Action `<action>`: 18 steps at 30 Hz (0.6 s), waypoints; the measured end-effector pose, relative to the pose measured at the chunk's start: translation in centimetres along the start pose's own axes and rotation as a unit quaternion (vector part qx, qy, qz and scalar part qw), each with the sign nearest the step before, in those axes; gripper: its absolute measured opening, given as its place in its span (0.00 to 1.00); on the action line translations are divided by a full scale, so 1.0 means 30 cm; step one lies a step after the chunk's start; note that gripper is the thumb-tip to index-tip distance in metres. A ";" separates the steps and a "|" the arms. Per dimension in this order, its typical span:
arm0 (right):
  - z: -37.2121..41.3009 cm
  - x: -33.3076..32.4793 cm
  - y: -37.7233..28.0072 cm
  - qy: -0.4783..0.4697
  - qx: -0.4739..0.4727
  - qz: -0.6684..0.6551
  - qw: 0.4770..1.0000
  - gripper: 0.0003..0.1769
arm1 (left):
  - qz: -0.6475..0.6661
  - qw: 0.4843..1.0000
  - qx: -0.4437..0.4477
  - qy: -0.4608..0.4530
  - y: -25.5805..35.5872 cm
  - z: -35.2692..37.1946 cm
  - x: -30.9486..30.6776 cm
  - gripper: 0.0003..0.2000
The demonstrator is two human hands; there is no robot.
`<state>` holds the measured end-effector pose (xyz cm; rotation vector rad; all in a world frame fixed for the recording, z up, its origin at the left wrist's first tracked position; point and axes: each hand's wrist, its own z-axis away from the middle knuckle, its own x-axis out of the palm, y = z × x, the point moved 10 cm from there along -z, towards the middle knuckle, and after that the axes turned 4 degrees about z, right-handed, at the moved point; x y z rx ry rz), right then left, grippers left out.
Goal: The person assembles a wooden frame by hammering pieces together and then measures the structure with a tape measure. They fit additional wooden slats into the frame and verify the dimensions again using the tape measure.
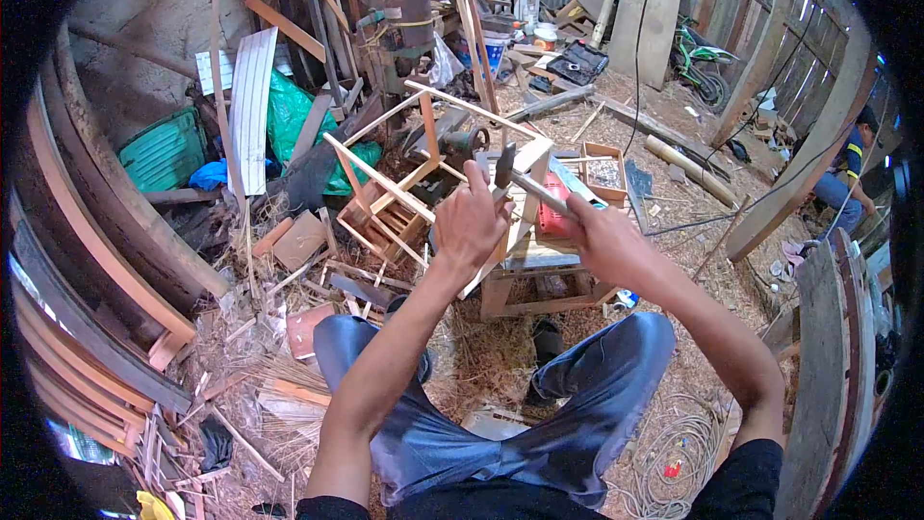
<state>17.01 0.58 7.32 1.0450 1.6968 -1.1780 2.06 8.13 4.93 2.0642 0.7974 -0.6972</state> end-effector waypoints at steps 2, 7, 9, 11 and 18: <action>-0.003 -0.029 -0.006 0.011 0.006 -0.005 1.000 0.08 | 0.011 1.000 -0.003 -0.008 0.004 -0.003 -0.005 0.26; 0.009 -0.011 0.006 0.032 -0.002 -0.031 0.999 0.09 | 0.003 1.000 -0.003 -0.029 0.003 0.004 0.005 0.25; 0.010 0.010 0.002 -0.021 -0.006 0.028 0.999 0.12 | -0.002 0.999 -0.008 -0.032 0.001 0.000 0.010 0.25; 0.007 -0.045 -0.013 0.010 0.019 -0.066 0.998 0.12 | 0.001 1.000 -0.006 -0.014 -0.011 0.005 0.010 0.26; -0.009 -0.024 0.013 -0.009 0.038 -0.042 0.998 0.10 | -0.006 1.000 -0.017 -0.018 -0.004 0.004 0.010 0.26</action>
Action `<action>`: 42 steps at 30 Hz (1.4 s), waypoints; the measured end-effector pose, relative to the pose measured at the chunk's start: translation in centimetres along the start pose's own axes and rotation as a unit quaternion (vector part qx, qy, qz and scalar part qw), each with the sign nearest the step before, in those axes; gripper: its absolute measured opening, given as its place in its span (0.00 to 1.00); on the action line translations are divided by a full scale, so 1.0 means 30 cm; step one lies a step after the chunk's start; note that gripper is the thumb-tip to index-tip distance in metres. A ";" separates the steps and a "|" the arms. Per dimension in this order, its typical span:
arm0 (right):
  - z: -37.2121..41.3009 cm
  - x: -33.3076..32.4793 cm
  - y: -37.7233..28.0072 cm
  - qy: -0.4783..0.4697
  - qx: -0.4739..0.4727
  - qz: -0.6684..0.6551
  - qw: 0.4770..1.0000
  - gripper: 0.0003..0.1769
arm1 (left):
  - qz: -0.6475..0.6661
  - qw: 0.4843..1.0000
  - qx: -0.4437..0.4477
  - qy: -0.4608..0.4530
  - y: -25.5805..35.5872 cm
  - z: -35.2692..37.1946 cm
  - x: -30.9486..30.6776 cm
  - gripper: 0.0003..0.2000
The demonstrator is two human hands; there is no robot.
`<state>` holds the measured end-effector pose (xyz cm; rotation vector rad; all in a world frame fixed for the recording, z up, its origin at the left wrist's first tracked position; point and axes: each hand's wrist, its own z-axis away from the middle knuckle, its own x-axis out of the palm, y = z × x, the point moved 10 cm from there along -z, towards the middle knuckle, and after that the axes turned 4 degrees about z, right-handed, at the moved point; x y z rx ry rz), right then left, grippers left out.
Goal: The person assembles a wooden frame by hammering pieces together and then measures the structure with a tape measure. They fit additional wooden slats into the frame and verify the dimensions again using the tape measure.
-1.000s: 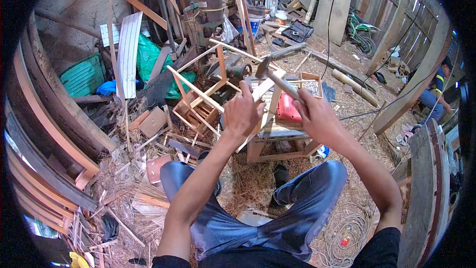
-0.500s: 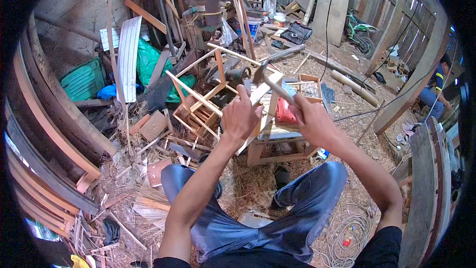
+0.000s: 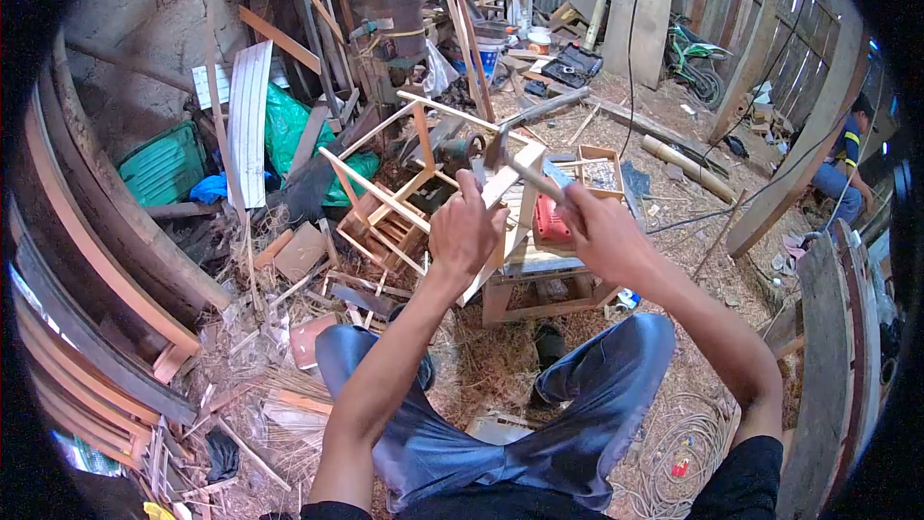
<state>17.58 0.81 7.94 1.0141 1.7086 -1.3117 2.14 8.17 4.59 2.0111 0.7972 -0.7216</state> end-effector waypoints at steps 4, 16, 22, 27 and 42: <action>0.014 -0.014 -0.026 0.061 -0.054 -0.026 0.996 0.11 | 0.009 1.000 -0.002 -0.001 -0.002 0.000 0.005 0.27; 0.016 -0.073 -0.035 0.110 -0.032 -0.038 0.993 0.07 | -0.003 1.000 -0.008 -0.015 0.011 0.009 -0.006 0.26; -0.006 -0.015 -0.018 0.007 -0.049 0.060 0.997 0.09 | 0.000 1.000 -0.004 -0.010 0.010 0.006 0.007 0.25; -0.008 0.028 0.047 0.003 -0.037 0.039 0.999 0.13 | -0.003 0.999 -0.020 -0.029 -0.003 -0.004 0.002 0.24; -0.184 0.394 0.073 0.077 0.069 -0.691 0.715 0.28 | 0.437 0.873 -0.079 0.203 -0.482 -0.122 -0.536 0.11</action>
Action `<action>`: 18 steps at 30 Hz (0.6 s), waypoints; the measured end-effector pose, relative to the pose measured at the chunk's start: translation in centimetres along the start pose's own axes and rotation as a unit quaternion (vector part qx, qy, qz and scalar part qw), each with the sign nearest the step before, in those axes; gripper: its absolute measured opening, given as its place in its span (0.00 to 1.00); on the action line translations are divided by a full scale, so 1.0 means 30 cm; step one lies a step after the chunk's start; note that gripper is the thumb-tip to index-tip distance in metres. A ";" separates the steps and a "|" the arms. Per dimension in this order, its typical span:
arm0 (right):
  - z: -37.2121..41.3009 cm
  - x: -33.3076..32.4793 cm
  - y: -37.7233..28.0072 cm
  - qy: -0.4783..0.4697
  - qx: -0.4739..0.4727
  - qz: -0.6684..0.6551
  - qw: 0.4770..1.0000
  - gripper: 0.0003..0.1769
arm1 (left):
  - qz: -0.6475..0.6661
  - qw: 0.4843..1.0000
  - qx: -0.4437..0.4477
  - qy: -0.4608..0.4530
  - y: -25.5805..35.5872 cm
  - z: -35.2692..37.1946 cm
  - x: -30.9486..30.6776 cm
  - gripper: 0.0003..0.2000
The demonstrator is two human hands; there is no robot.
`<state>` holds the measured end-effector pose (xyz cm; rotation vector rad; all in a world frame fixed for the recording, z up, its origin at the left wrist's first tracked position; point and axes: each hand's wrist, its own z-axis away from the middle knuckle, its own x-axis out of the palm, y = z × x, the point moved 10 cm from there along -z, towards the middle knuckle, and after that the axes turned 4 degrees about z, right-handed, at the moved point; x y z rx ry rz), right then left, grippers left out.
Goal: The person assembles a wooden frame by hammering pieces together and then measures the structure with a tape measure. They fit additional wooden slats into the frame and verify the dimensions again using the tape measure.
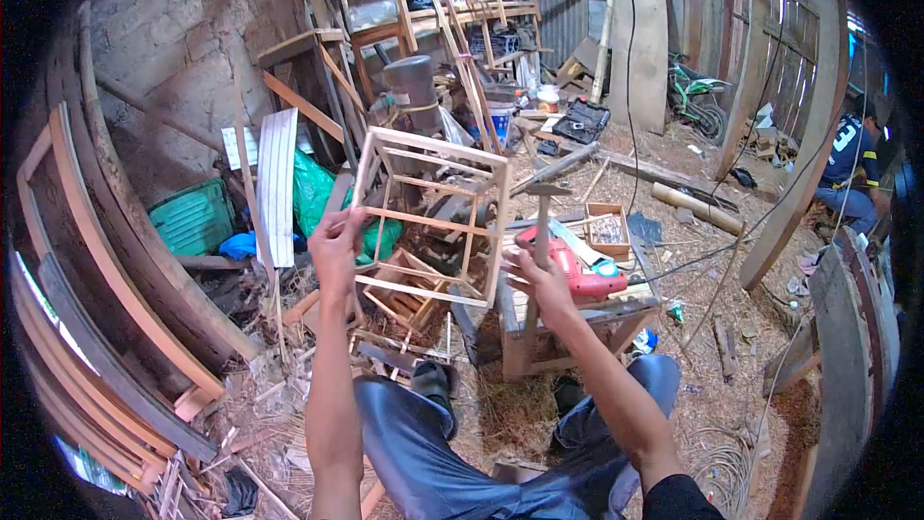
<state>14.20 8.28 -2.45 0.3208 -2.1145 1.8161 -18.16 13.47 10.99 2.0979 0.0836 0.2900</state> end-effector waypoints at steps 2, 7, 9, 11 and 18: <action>-0.001 0.137 -0.042 -0.050 0.022 -0.036 0.998 0.29 | -0.031 0.999 0.003 0.020 0.001 -0.020 -0.087 0.12; -0.024 0.321 -0.139 -0.077 -0.095 -0.007 0.992 0.29 | 0.098 0.991 0.024 0.086 -0.118 -0.001 -0.213 0.13; -0.003 0.374 -0.244 -0.071 -0.223 0.096 0.967 0.30 | 0.140 0.985 0.051 0.088 -0.145 0.045 -0.206 0.13; -0.004 0.393 -0.282 -0.066 -0.221 0.144 0.962 0.31 | 0.125 0.987 0.039 0.095 -0.220 0.073 -0.165 0.12; -0.039 0.283 -0.373 -0.021 -0.169 0.408 0.897 0.23 | -0.330 0.919 0.214 0.026 -0.022 0.160 0.093 0.14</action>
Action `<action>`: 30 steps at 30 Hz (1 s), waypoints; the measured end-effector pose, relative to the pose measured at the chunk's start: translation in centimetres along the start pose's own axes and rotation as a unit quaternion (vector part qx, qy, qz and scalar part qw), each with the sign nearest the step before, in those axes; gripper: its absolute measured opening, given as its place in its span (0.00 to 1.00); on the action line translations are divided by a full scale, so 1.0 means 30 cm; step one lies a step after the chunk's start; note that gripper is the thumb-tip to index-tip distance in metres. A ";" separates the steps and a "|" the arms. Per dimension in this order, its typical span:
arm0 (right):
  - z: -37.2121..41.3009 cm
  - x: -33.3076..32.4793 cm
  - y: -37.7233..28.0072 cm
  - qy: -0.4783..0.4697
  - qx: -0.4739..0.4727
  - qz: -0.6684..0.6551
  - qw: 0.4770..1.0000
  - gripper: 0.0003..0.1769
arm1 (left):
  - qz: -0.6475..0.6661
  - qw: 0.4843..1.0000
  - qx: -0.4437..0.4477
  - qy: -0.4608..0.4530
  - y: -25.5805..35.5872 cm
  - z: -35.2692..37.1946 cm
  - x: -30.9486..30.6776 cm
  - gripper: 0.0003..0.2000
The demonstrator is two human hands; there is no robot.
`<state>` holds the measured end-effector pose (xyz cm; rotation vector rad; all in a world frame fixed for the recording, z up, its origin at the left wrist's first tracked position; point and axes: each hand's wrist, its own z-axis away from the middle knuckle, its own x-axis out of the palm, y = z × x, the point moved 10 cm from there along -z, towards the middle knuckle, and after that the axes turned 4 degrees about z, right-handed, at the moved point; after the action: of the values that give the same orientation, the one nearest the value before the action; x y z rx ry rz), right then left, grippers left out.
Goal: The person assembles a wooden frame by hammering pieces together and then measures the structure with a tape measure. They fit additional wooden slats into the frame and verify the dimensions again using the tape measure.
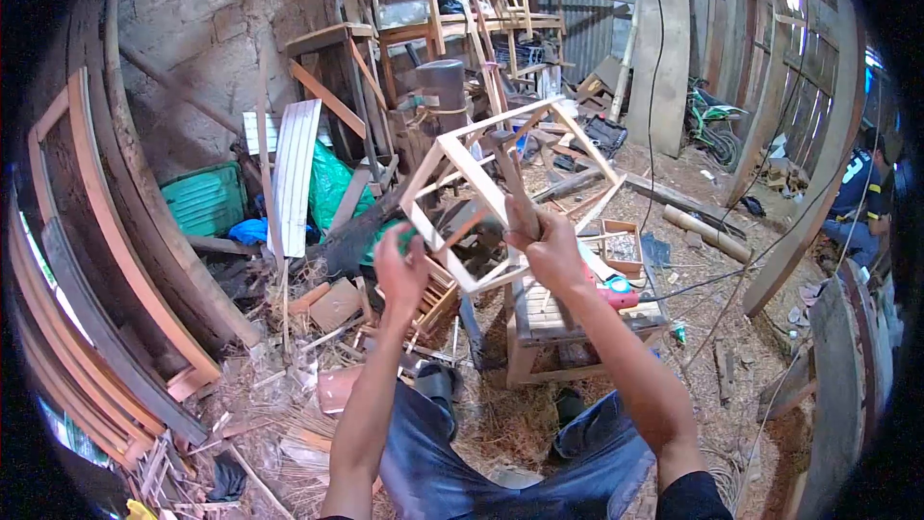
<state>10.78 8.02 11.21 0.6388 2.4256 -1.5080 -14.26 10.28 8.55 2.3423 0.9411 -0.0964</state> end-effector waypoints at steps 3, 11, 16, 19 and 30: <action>-0.008 -0.076 -0.004 0.000 -0.037 0.043 0.998 0.16 | 0.041 0.984 0.169 -0.041 0.359 -0.056 -0.010 0.14; -0.116 -0.026 0.184 -0.253 0.024 0.106 0.961 0.26 | 0.094 0.943 0.166 -0.273 0.359 -0.047 0.225 0.12; -0.086 0.023 0.149 -0.344 -0.052 0.147 0.926 0.26 | 0.073 0.833 0.043 -0.547 0.300 0.073 0.394 0.21; -0.068 0.024 0.113 -0.356 -0.028 0.249 0.900 0.25 | 0.101 0.816 0.000 -0.569 0.241 0.104 0.447 0.22; 0.062 -0.406 0.361 0.251 -0.002 0.076 0.965 0.10 | 0.162 0.884 -0.047 -0.435 0.121 -0.036 0.369 0.20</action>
<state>26.52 7.47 6.60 1.3114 2.6433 -1.4076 -3.80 15.53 8.19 1.9835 0.0998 -0.8601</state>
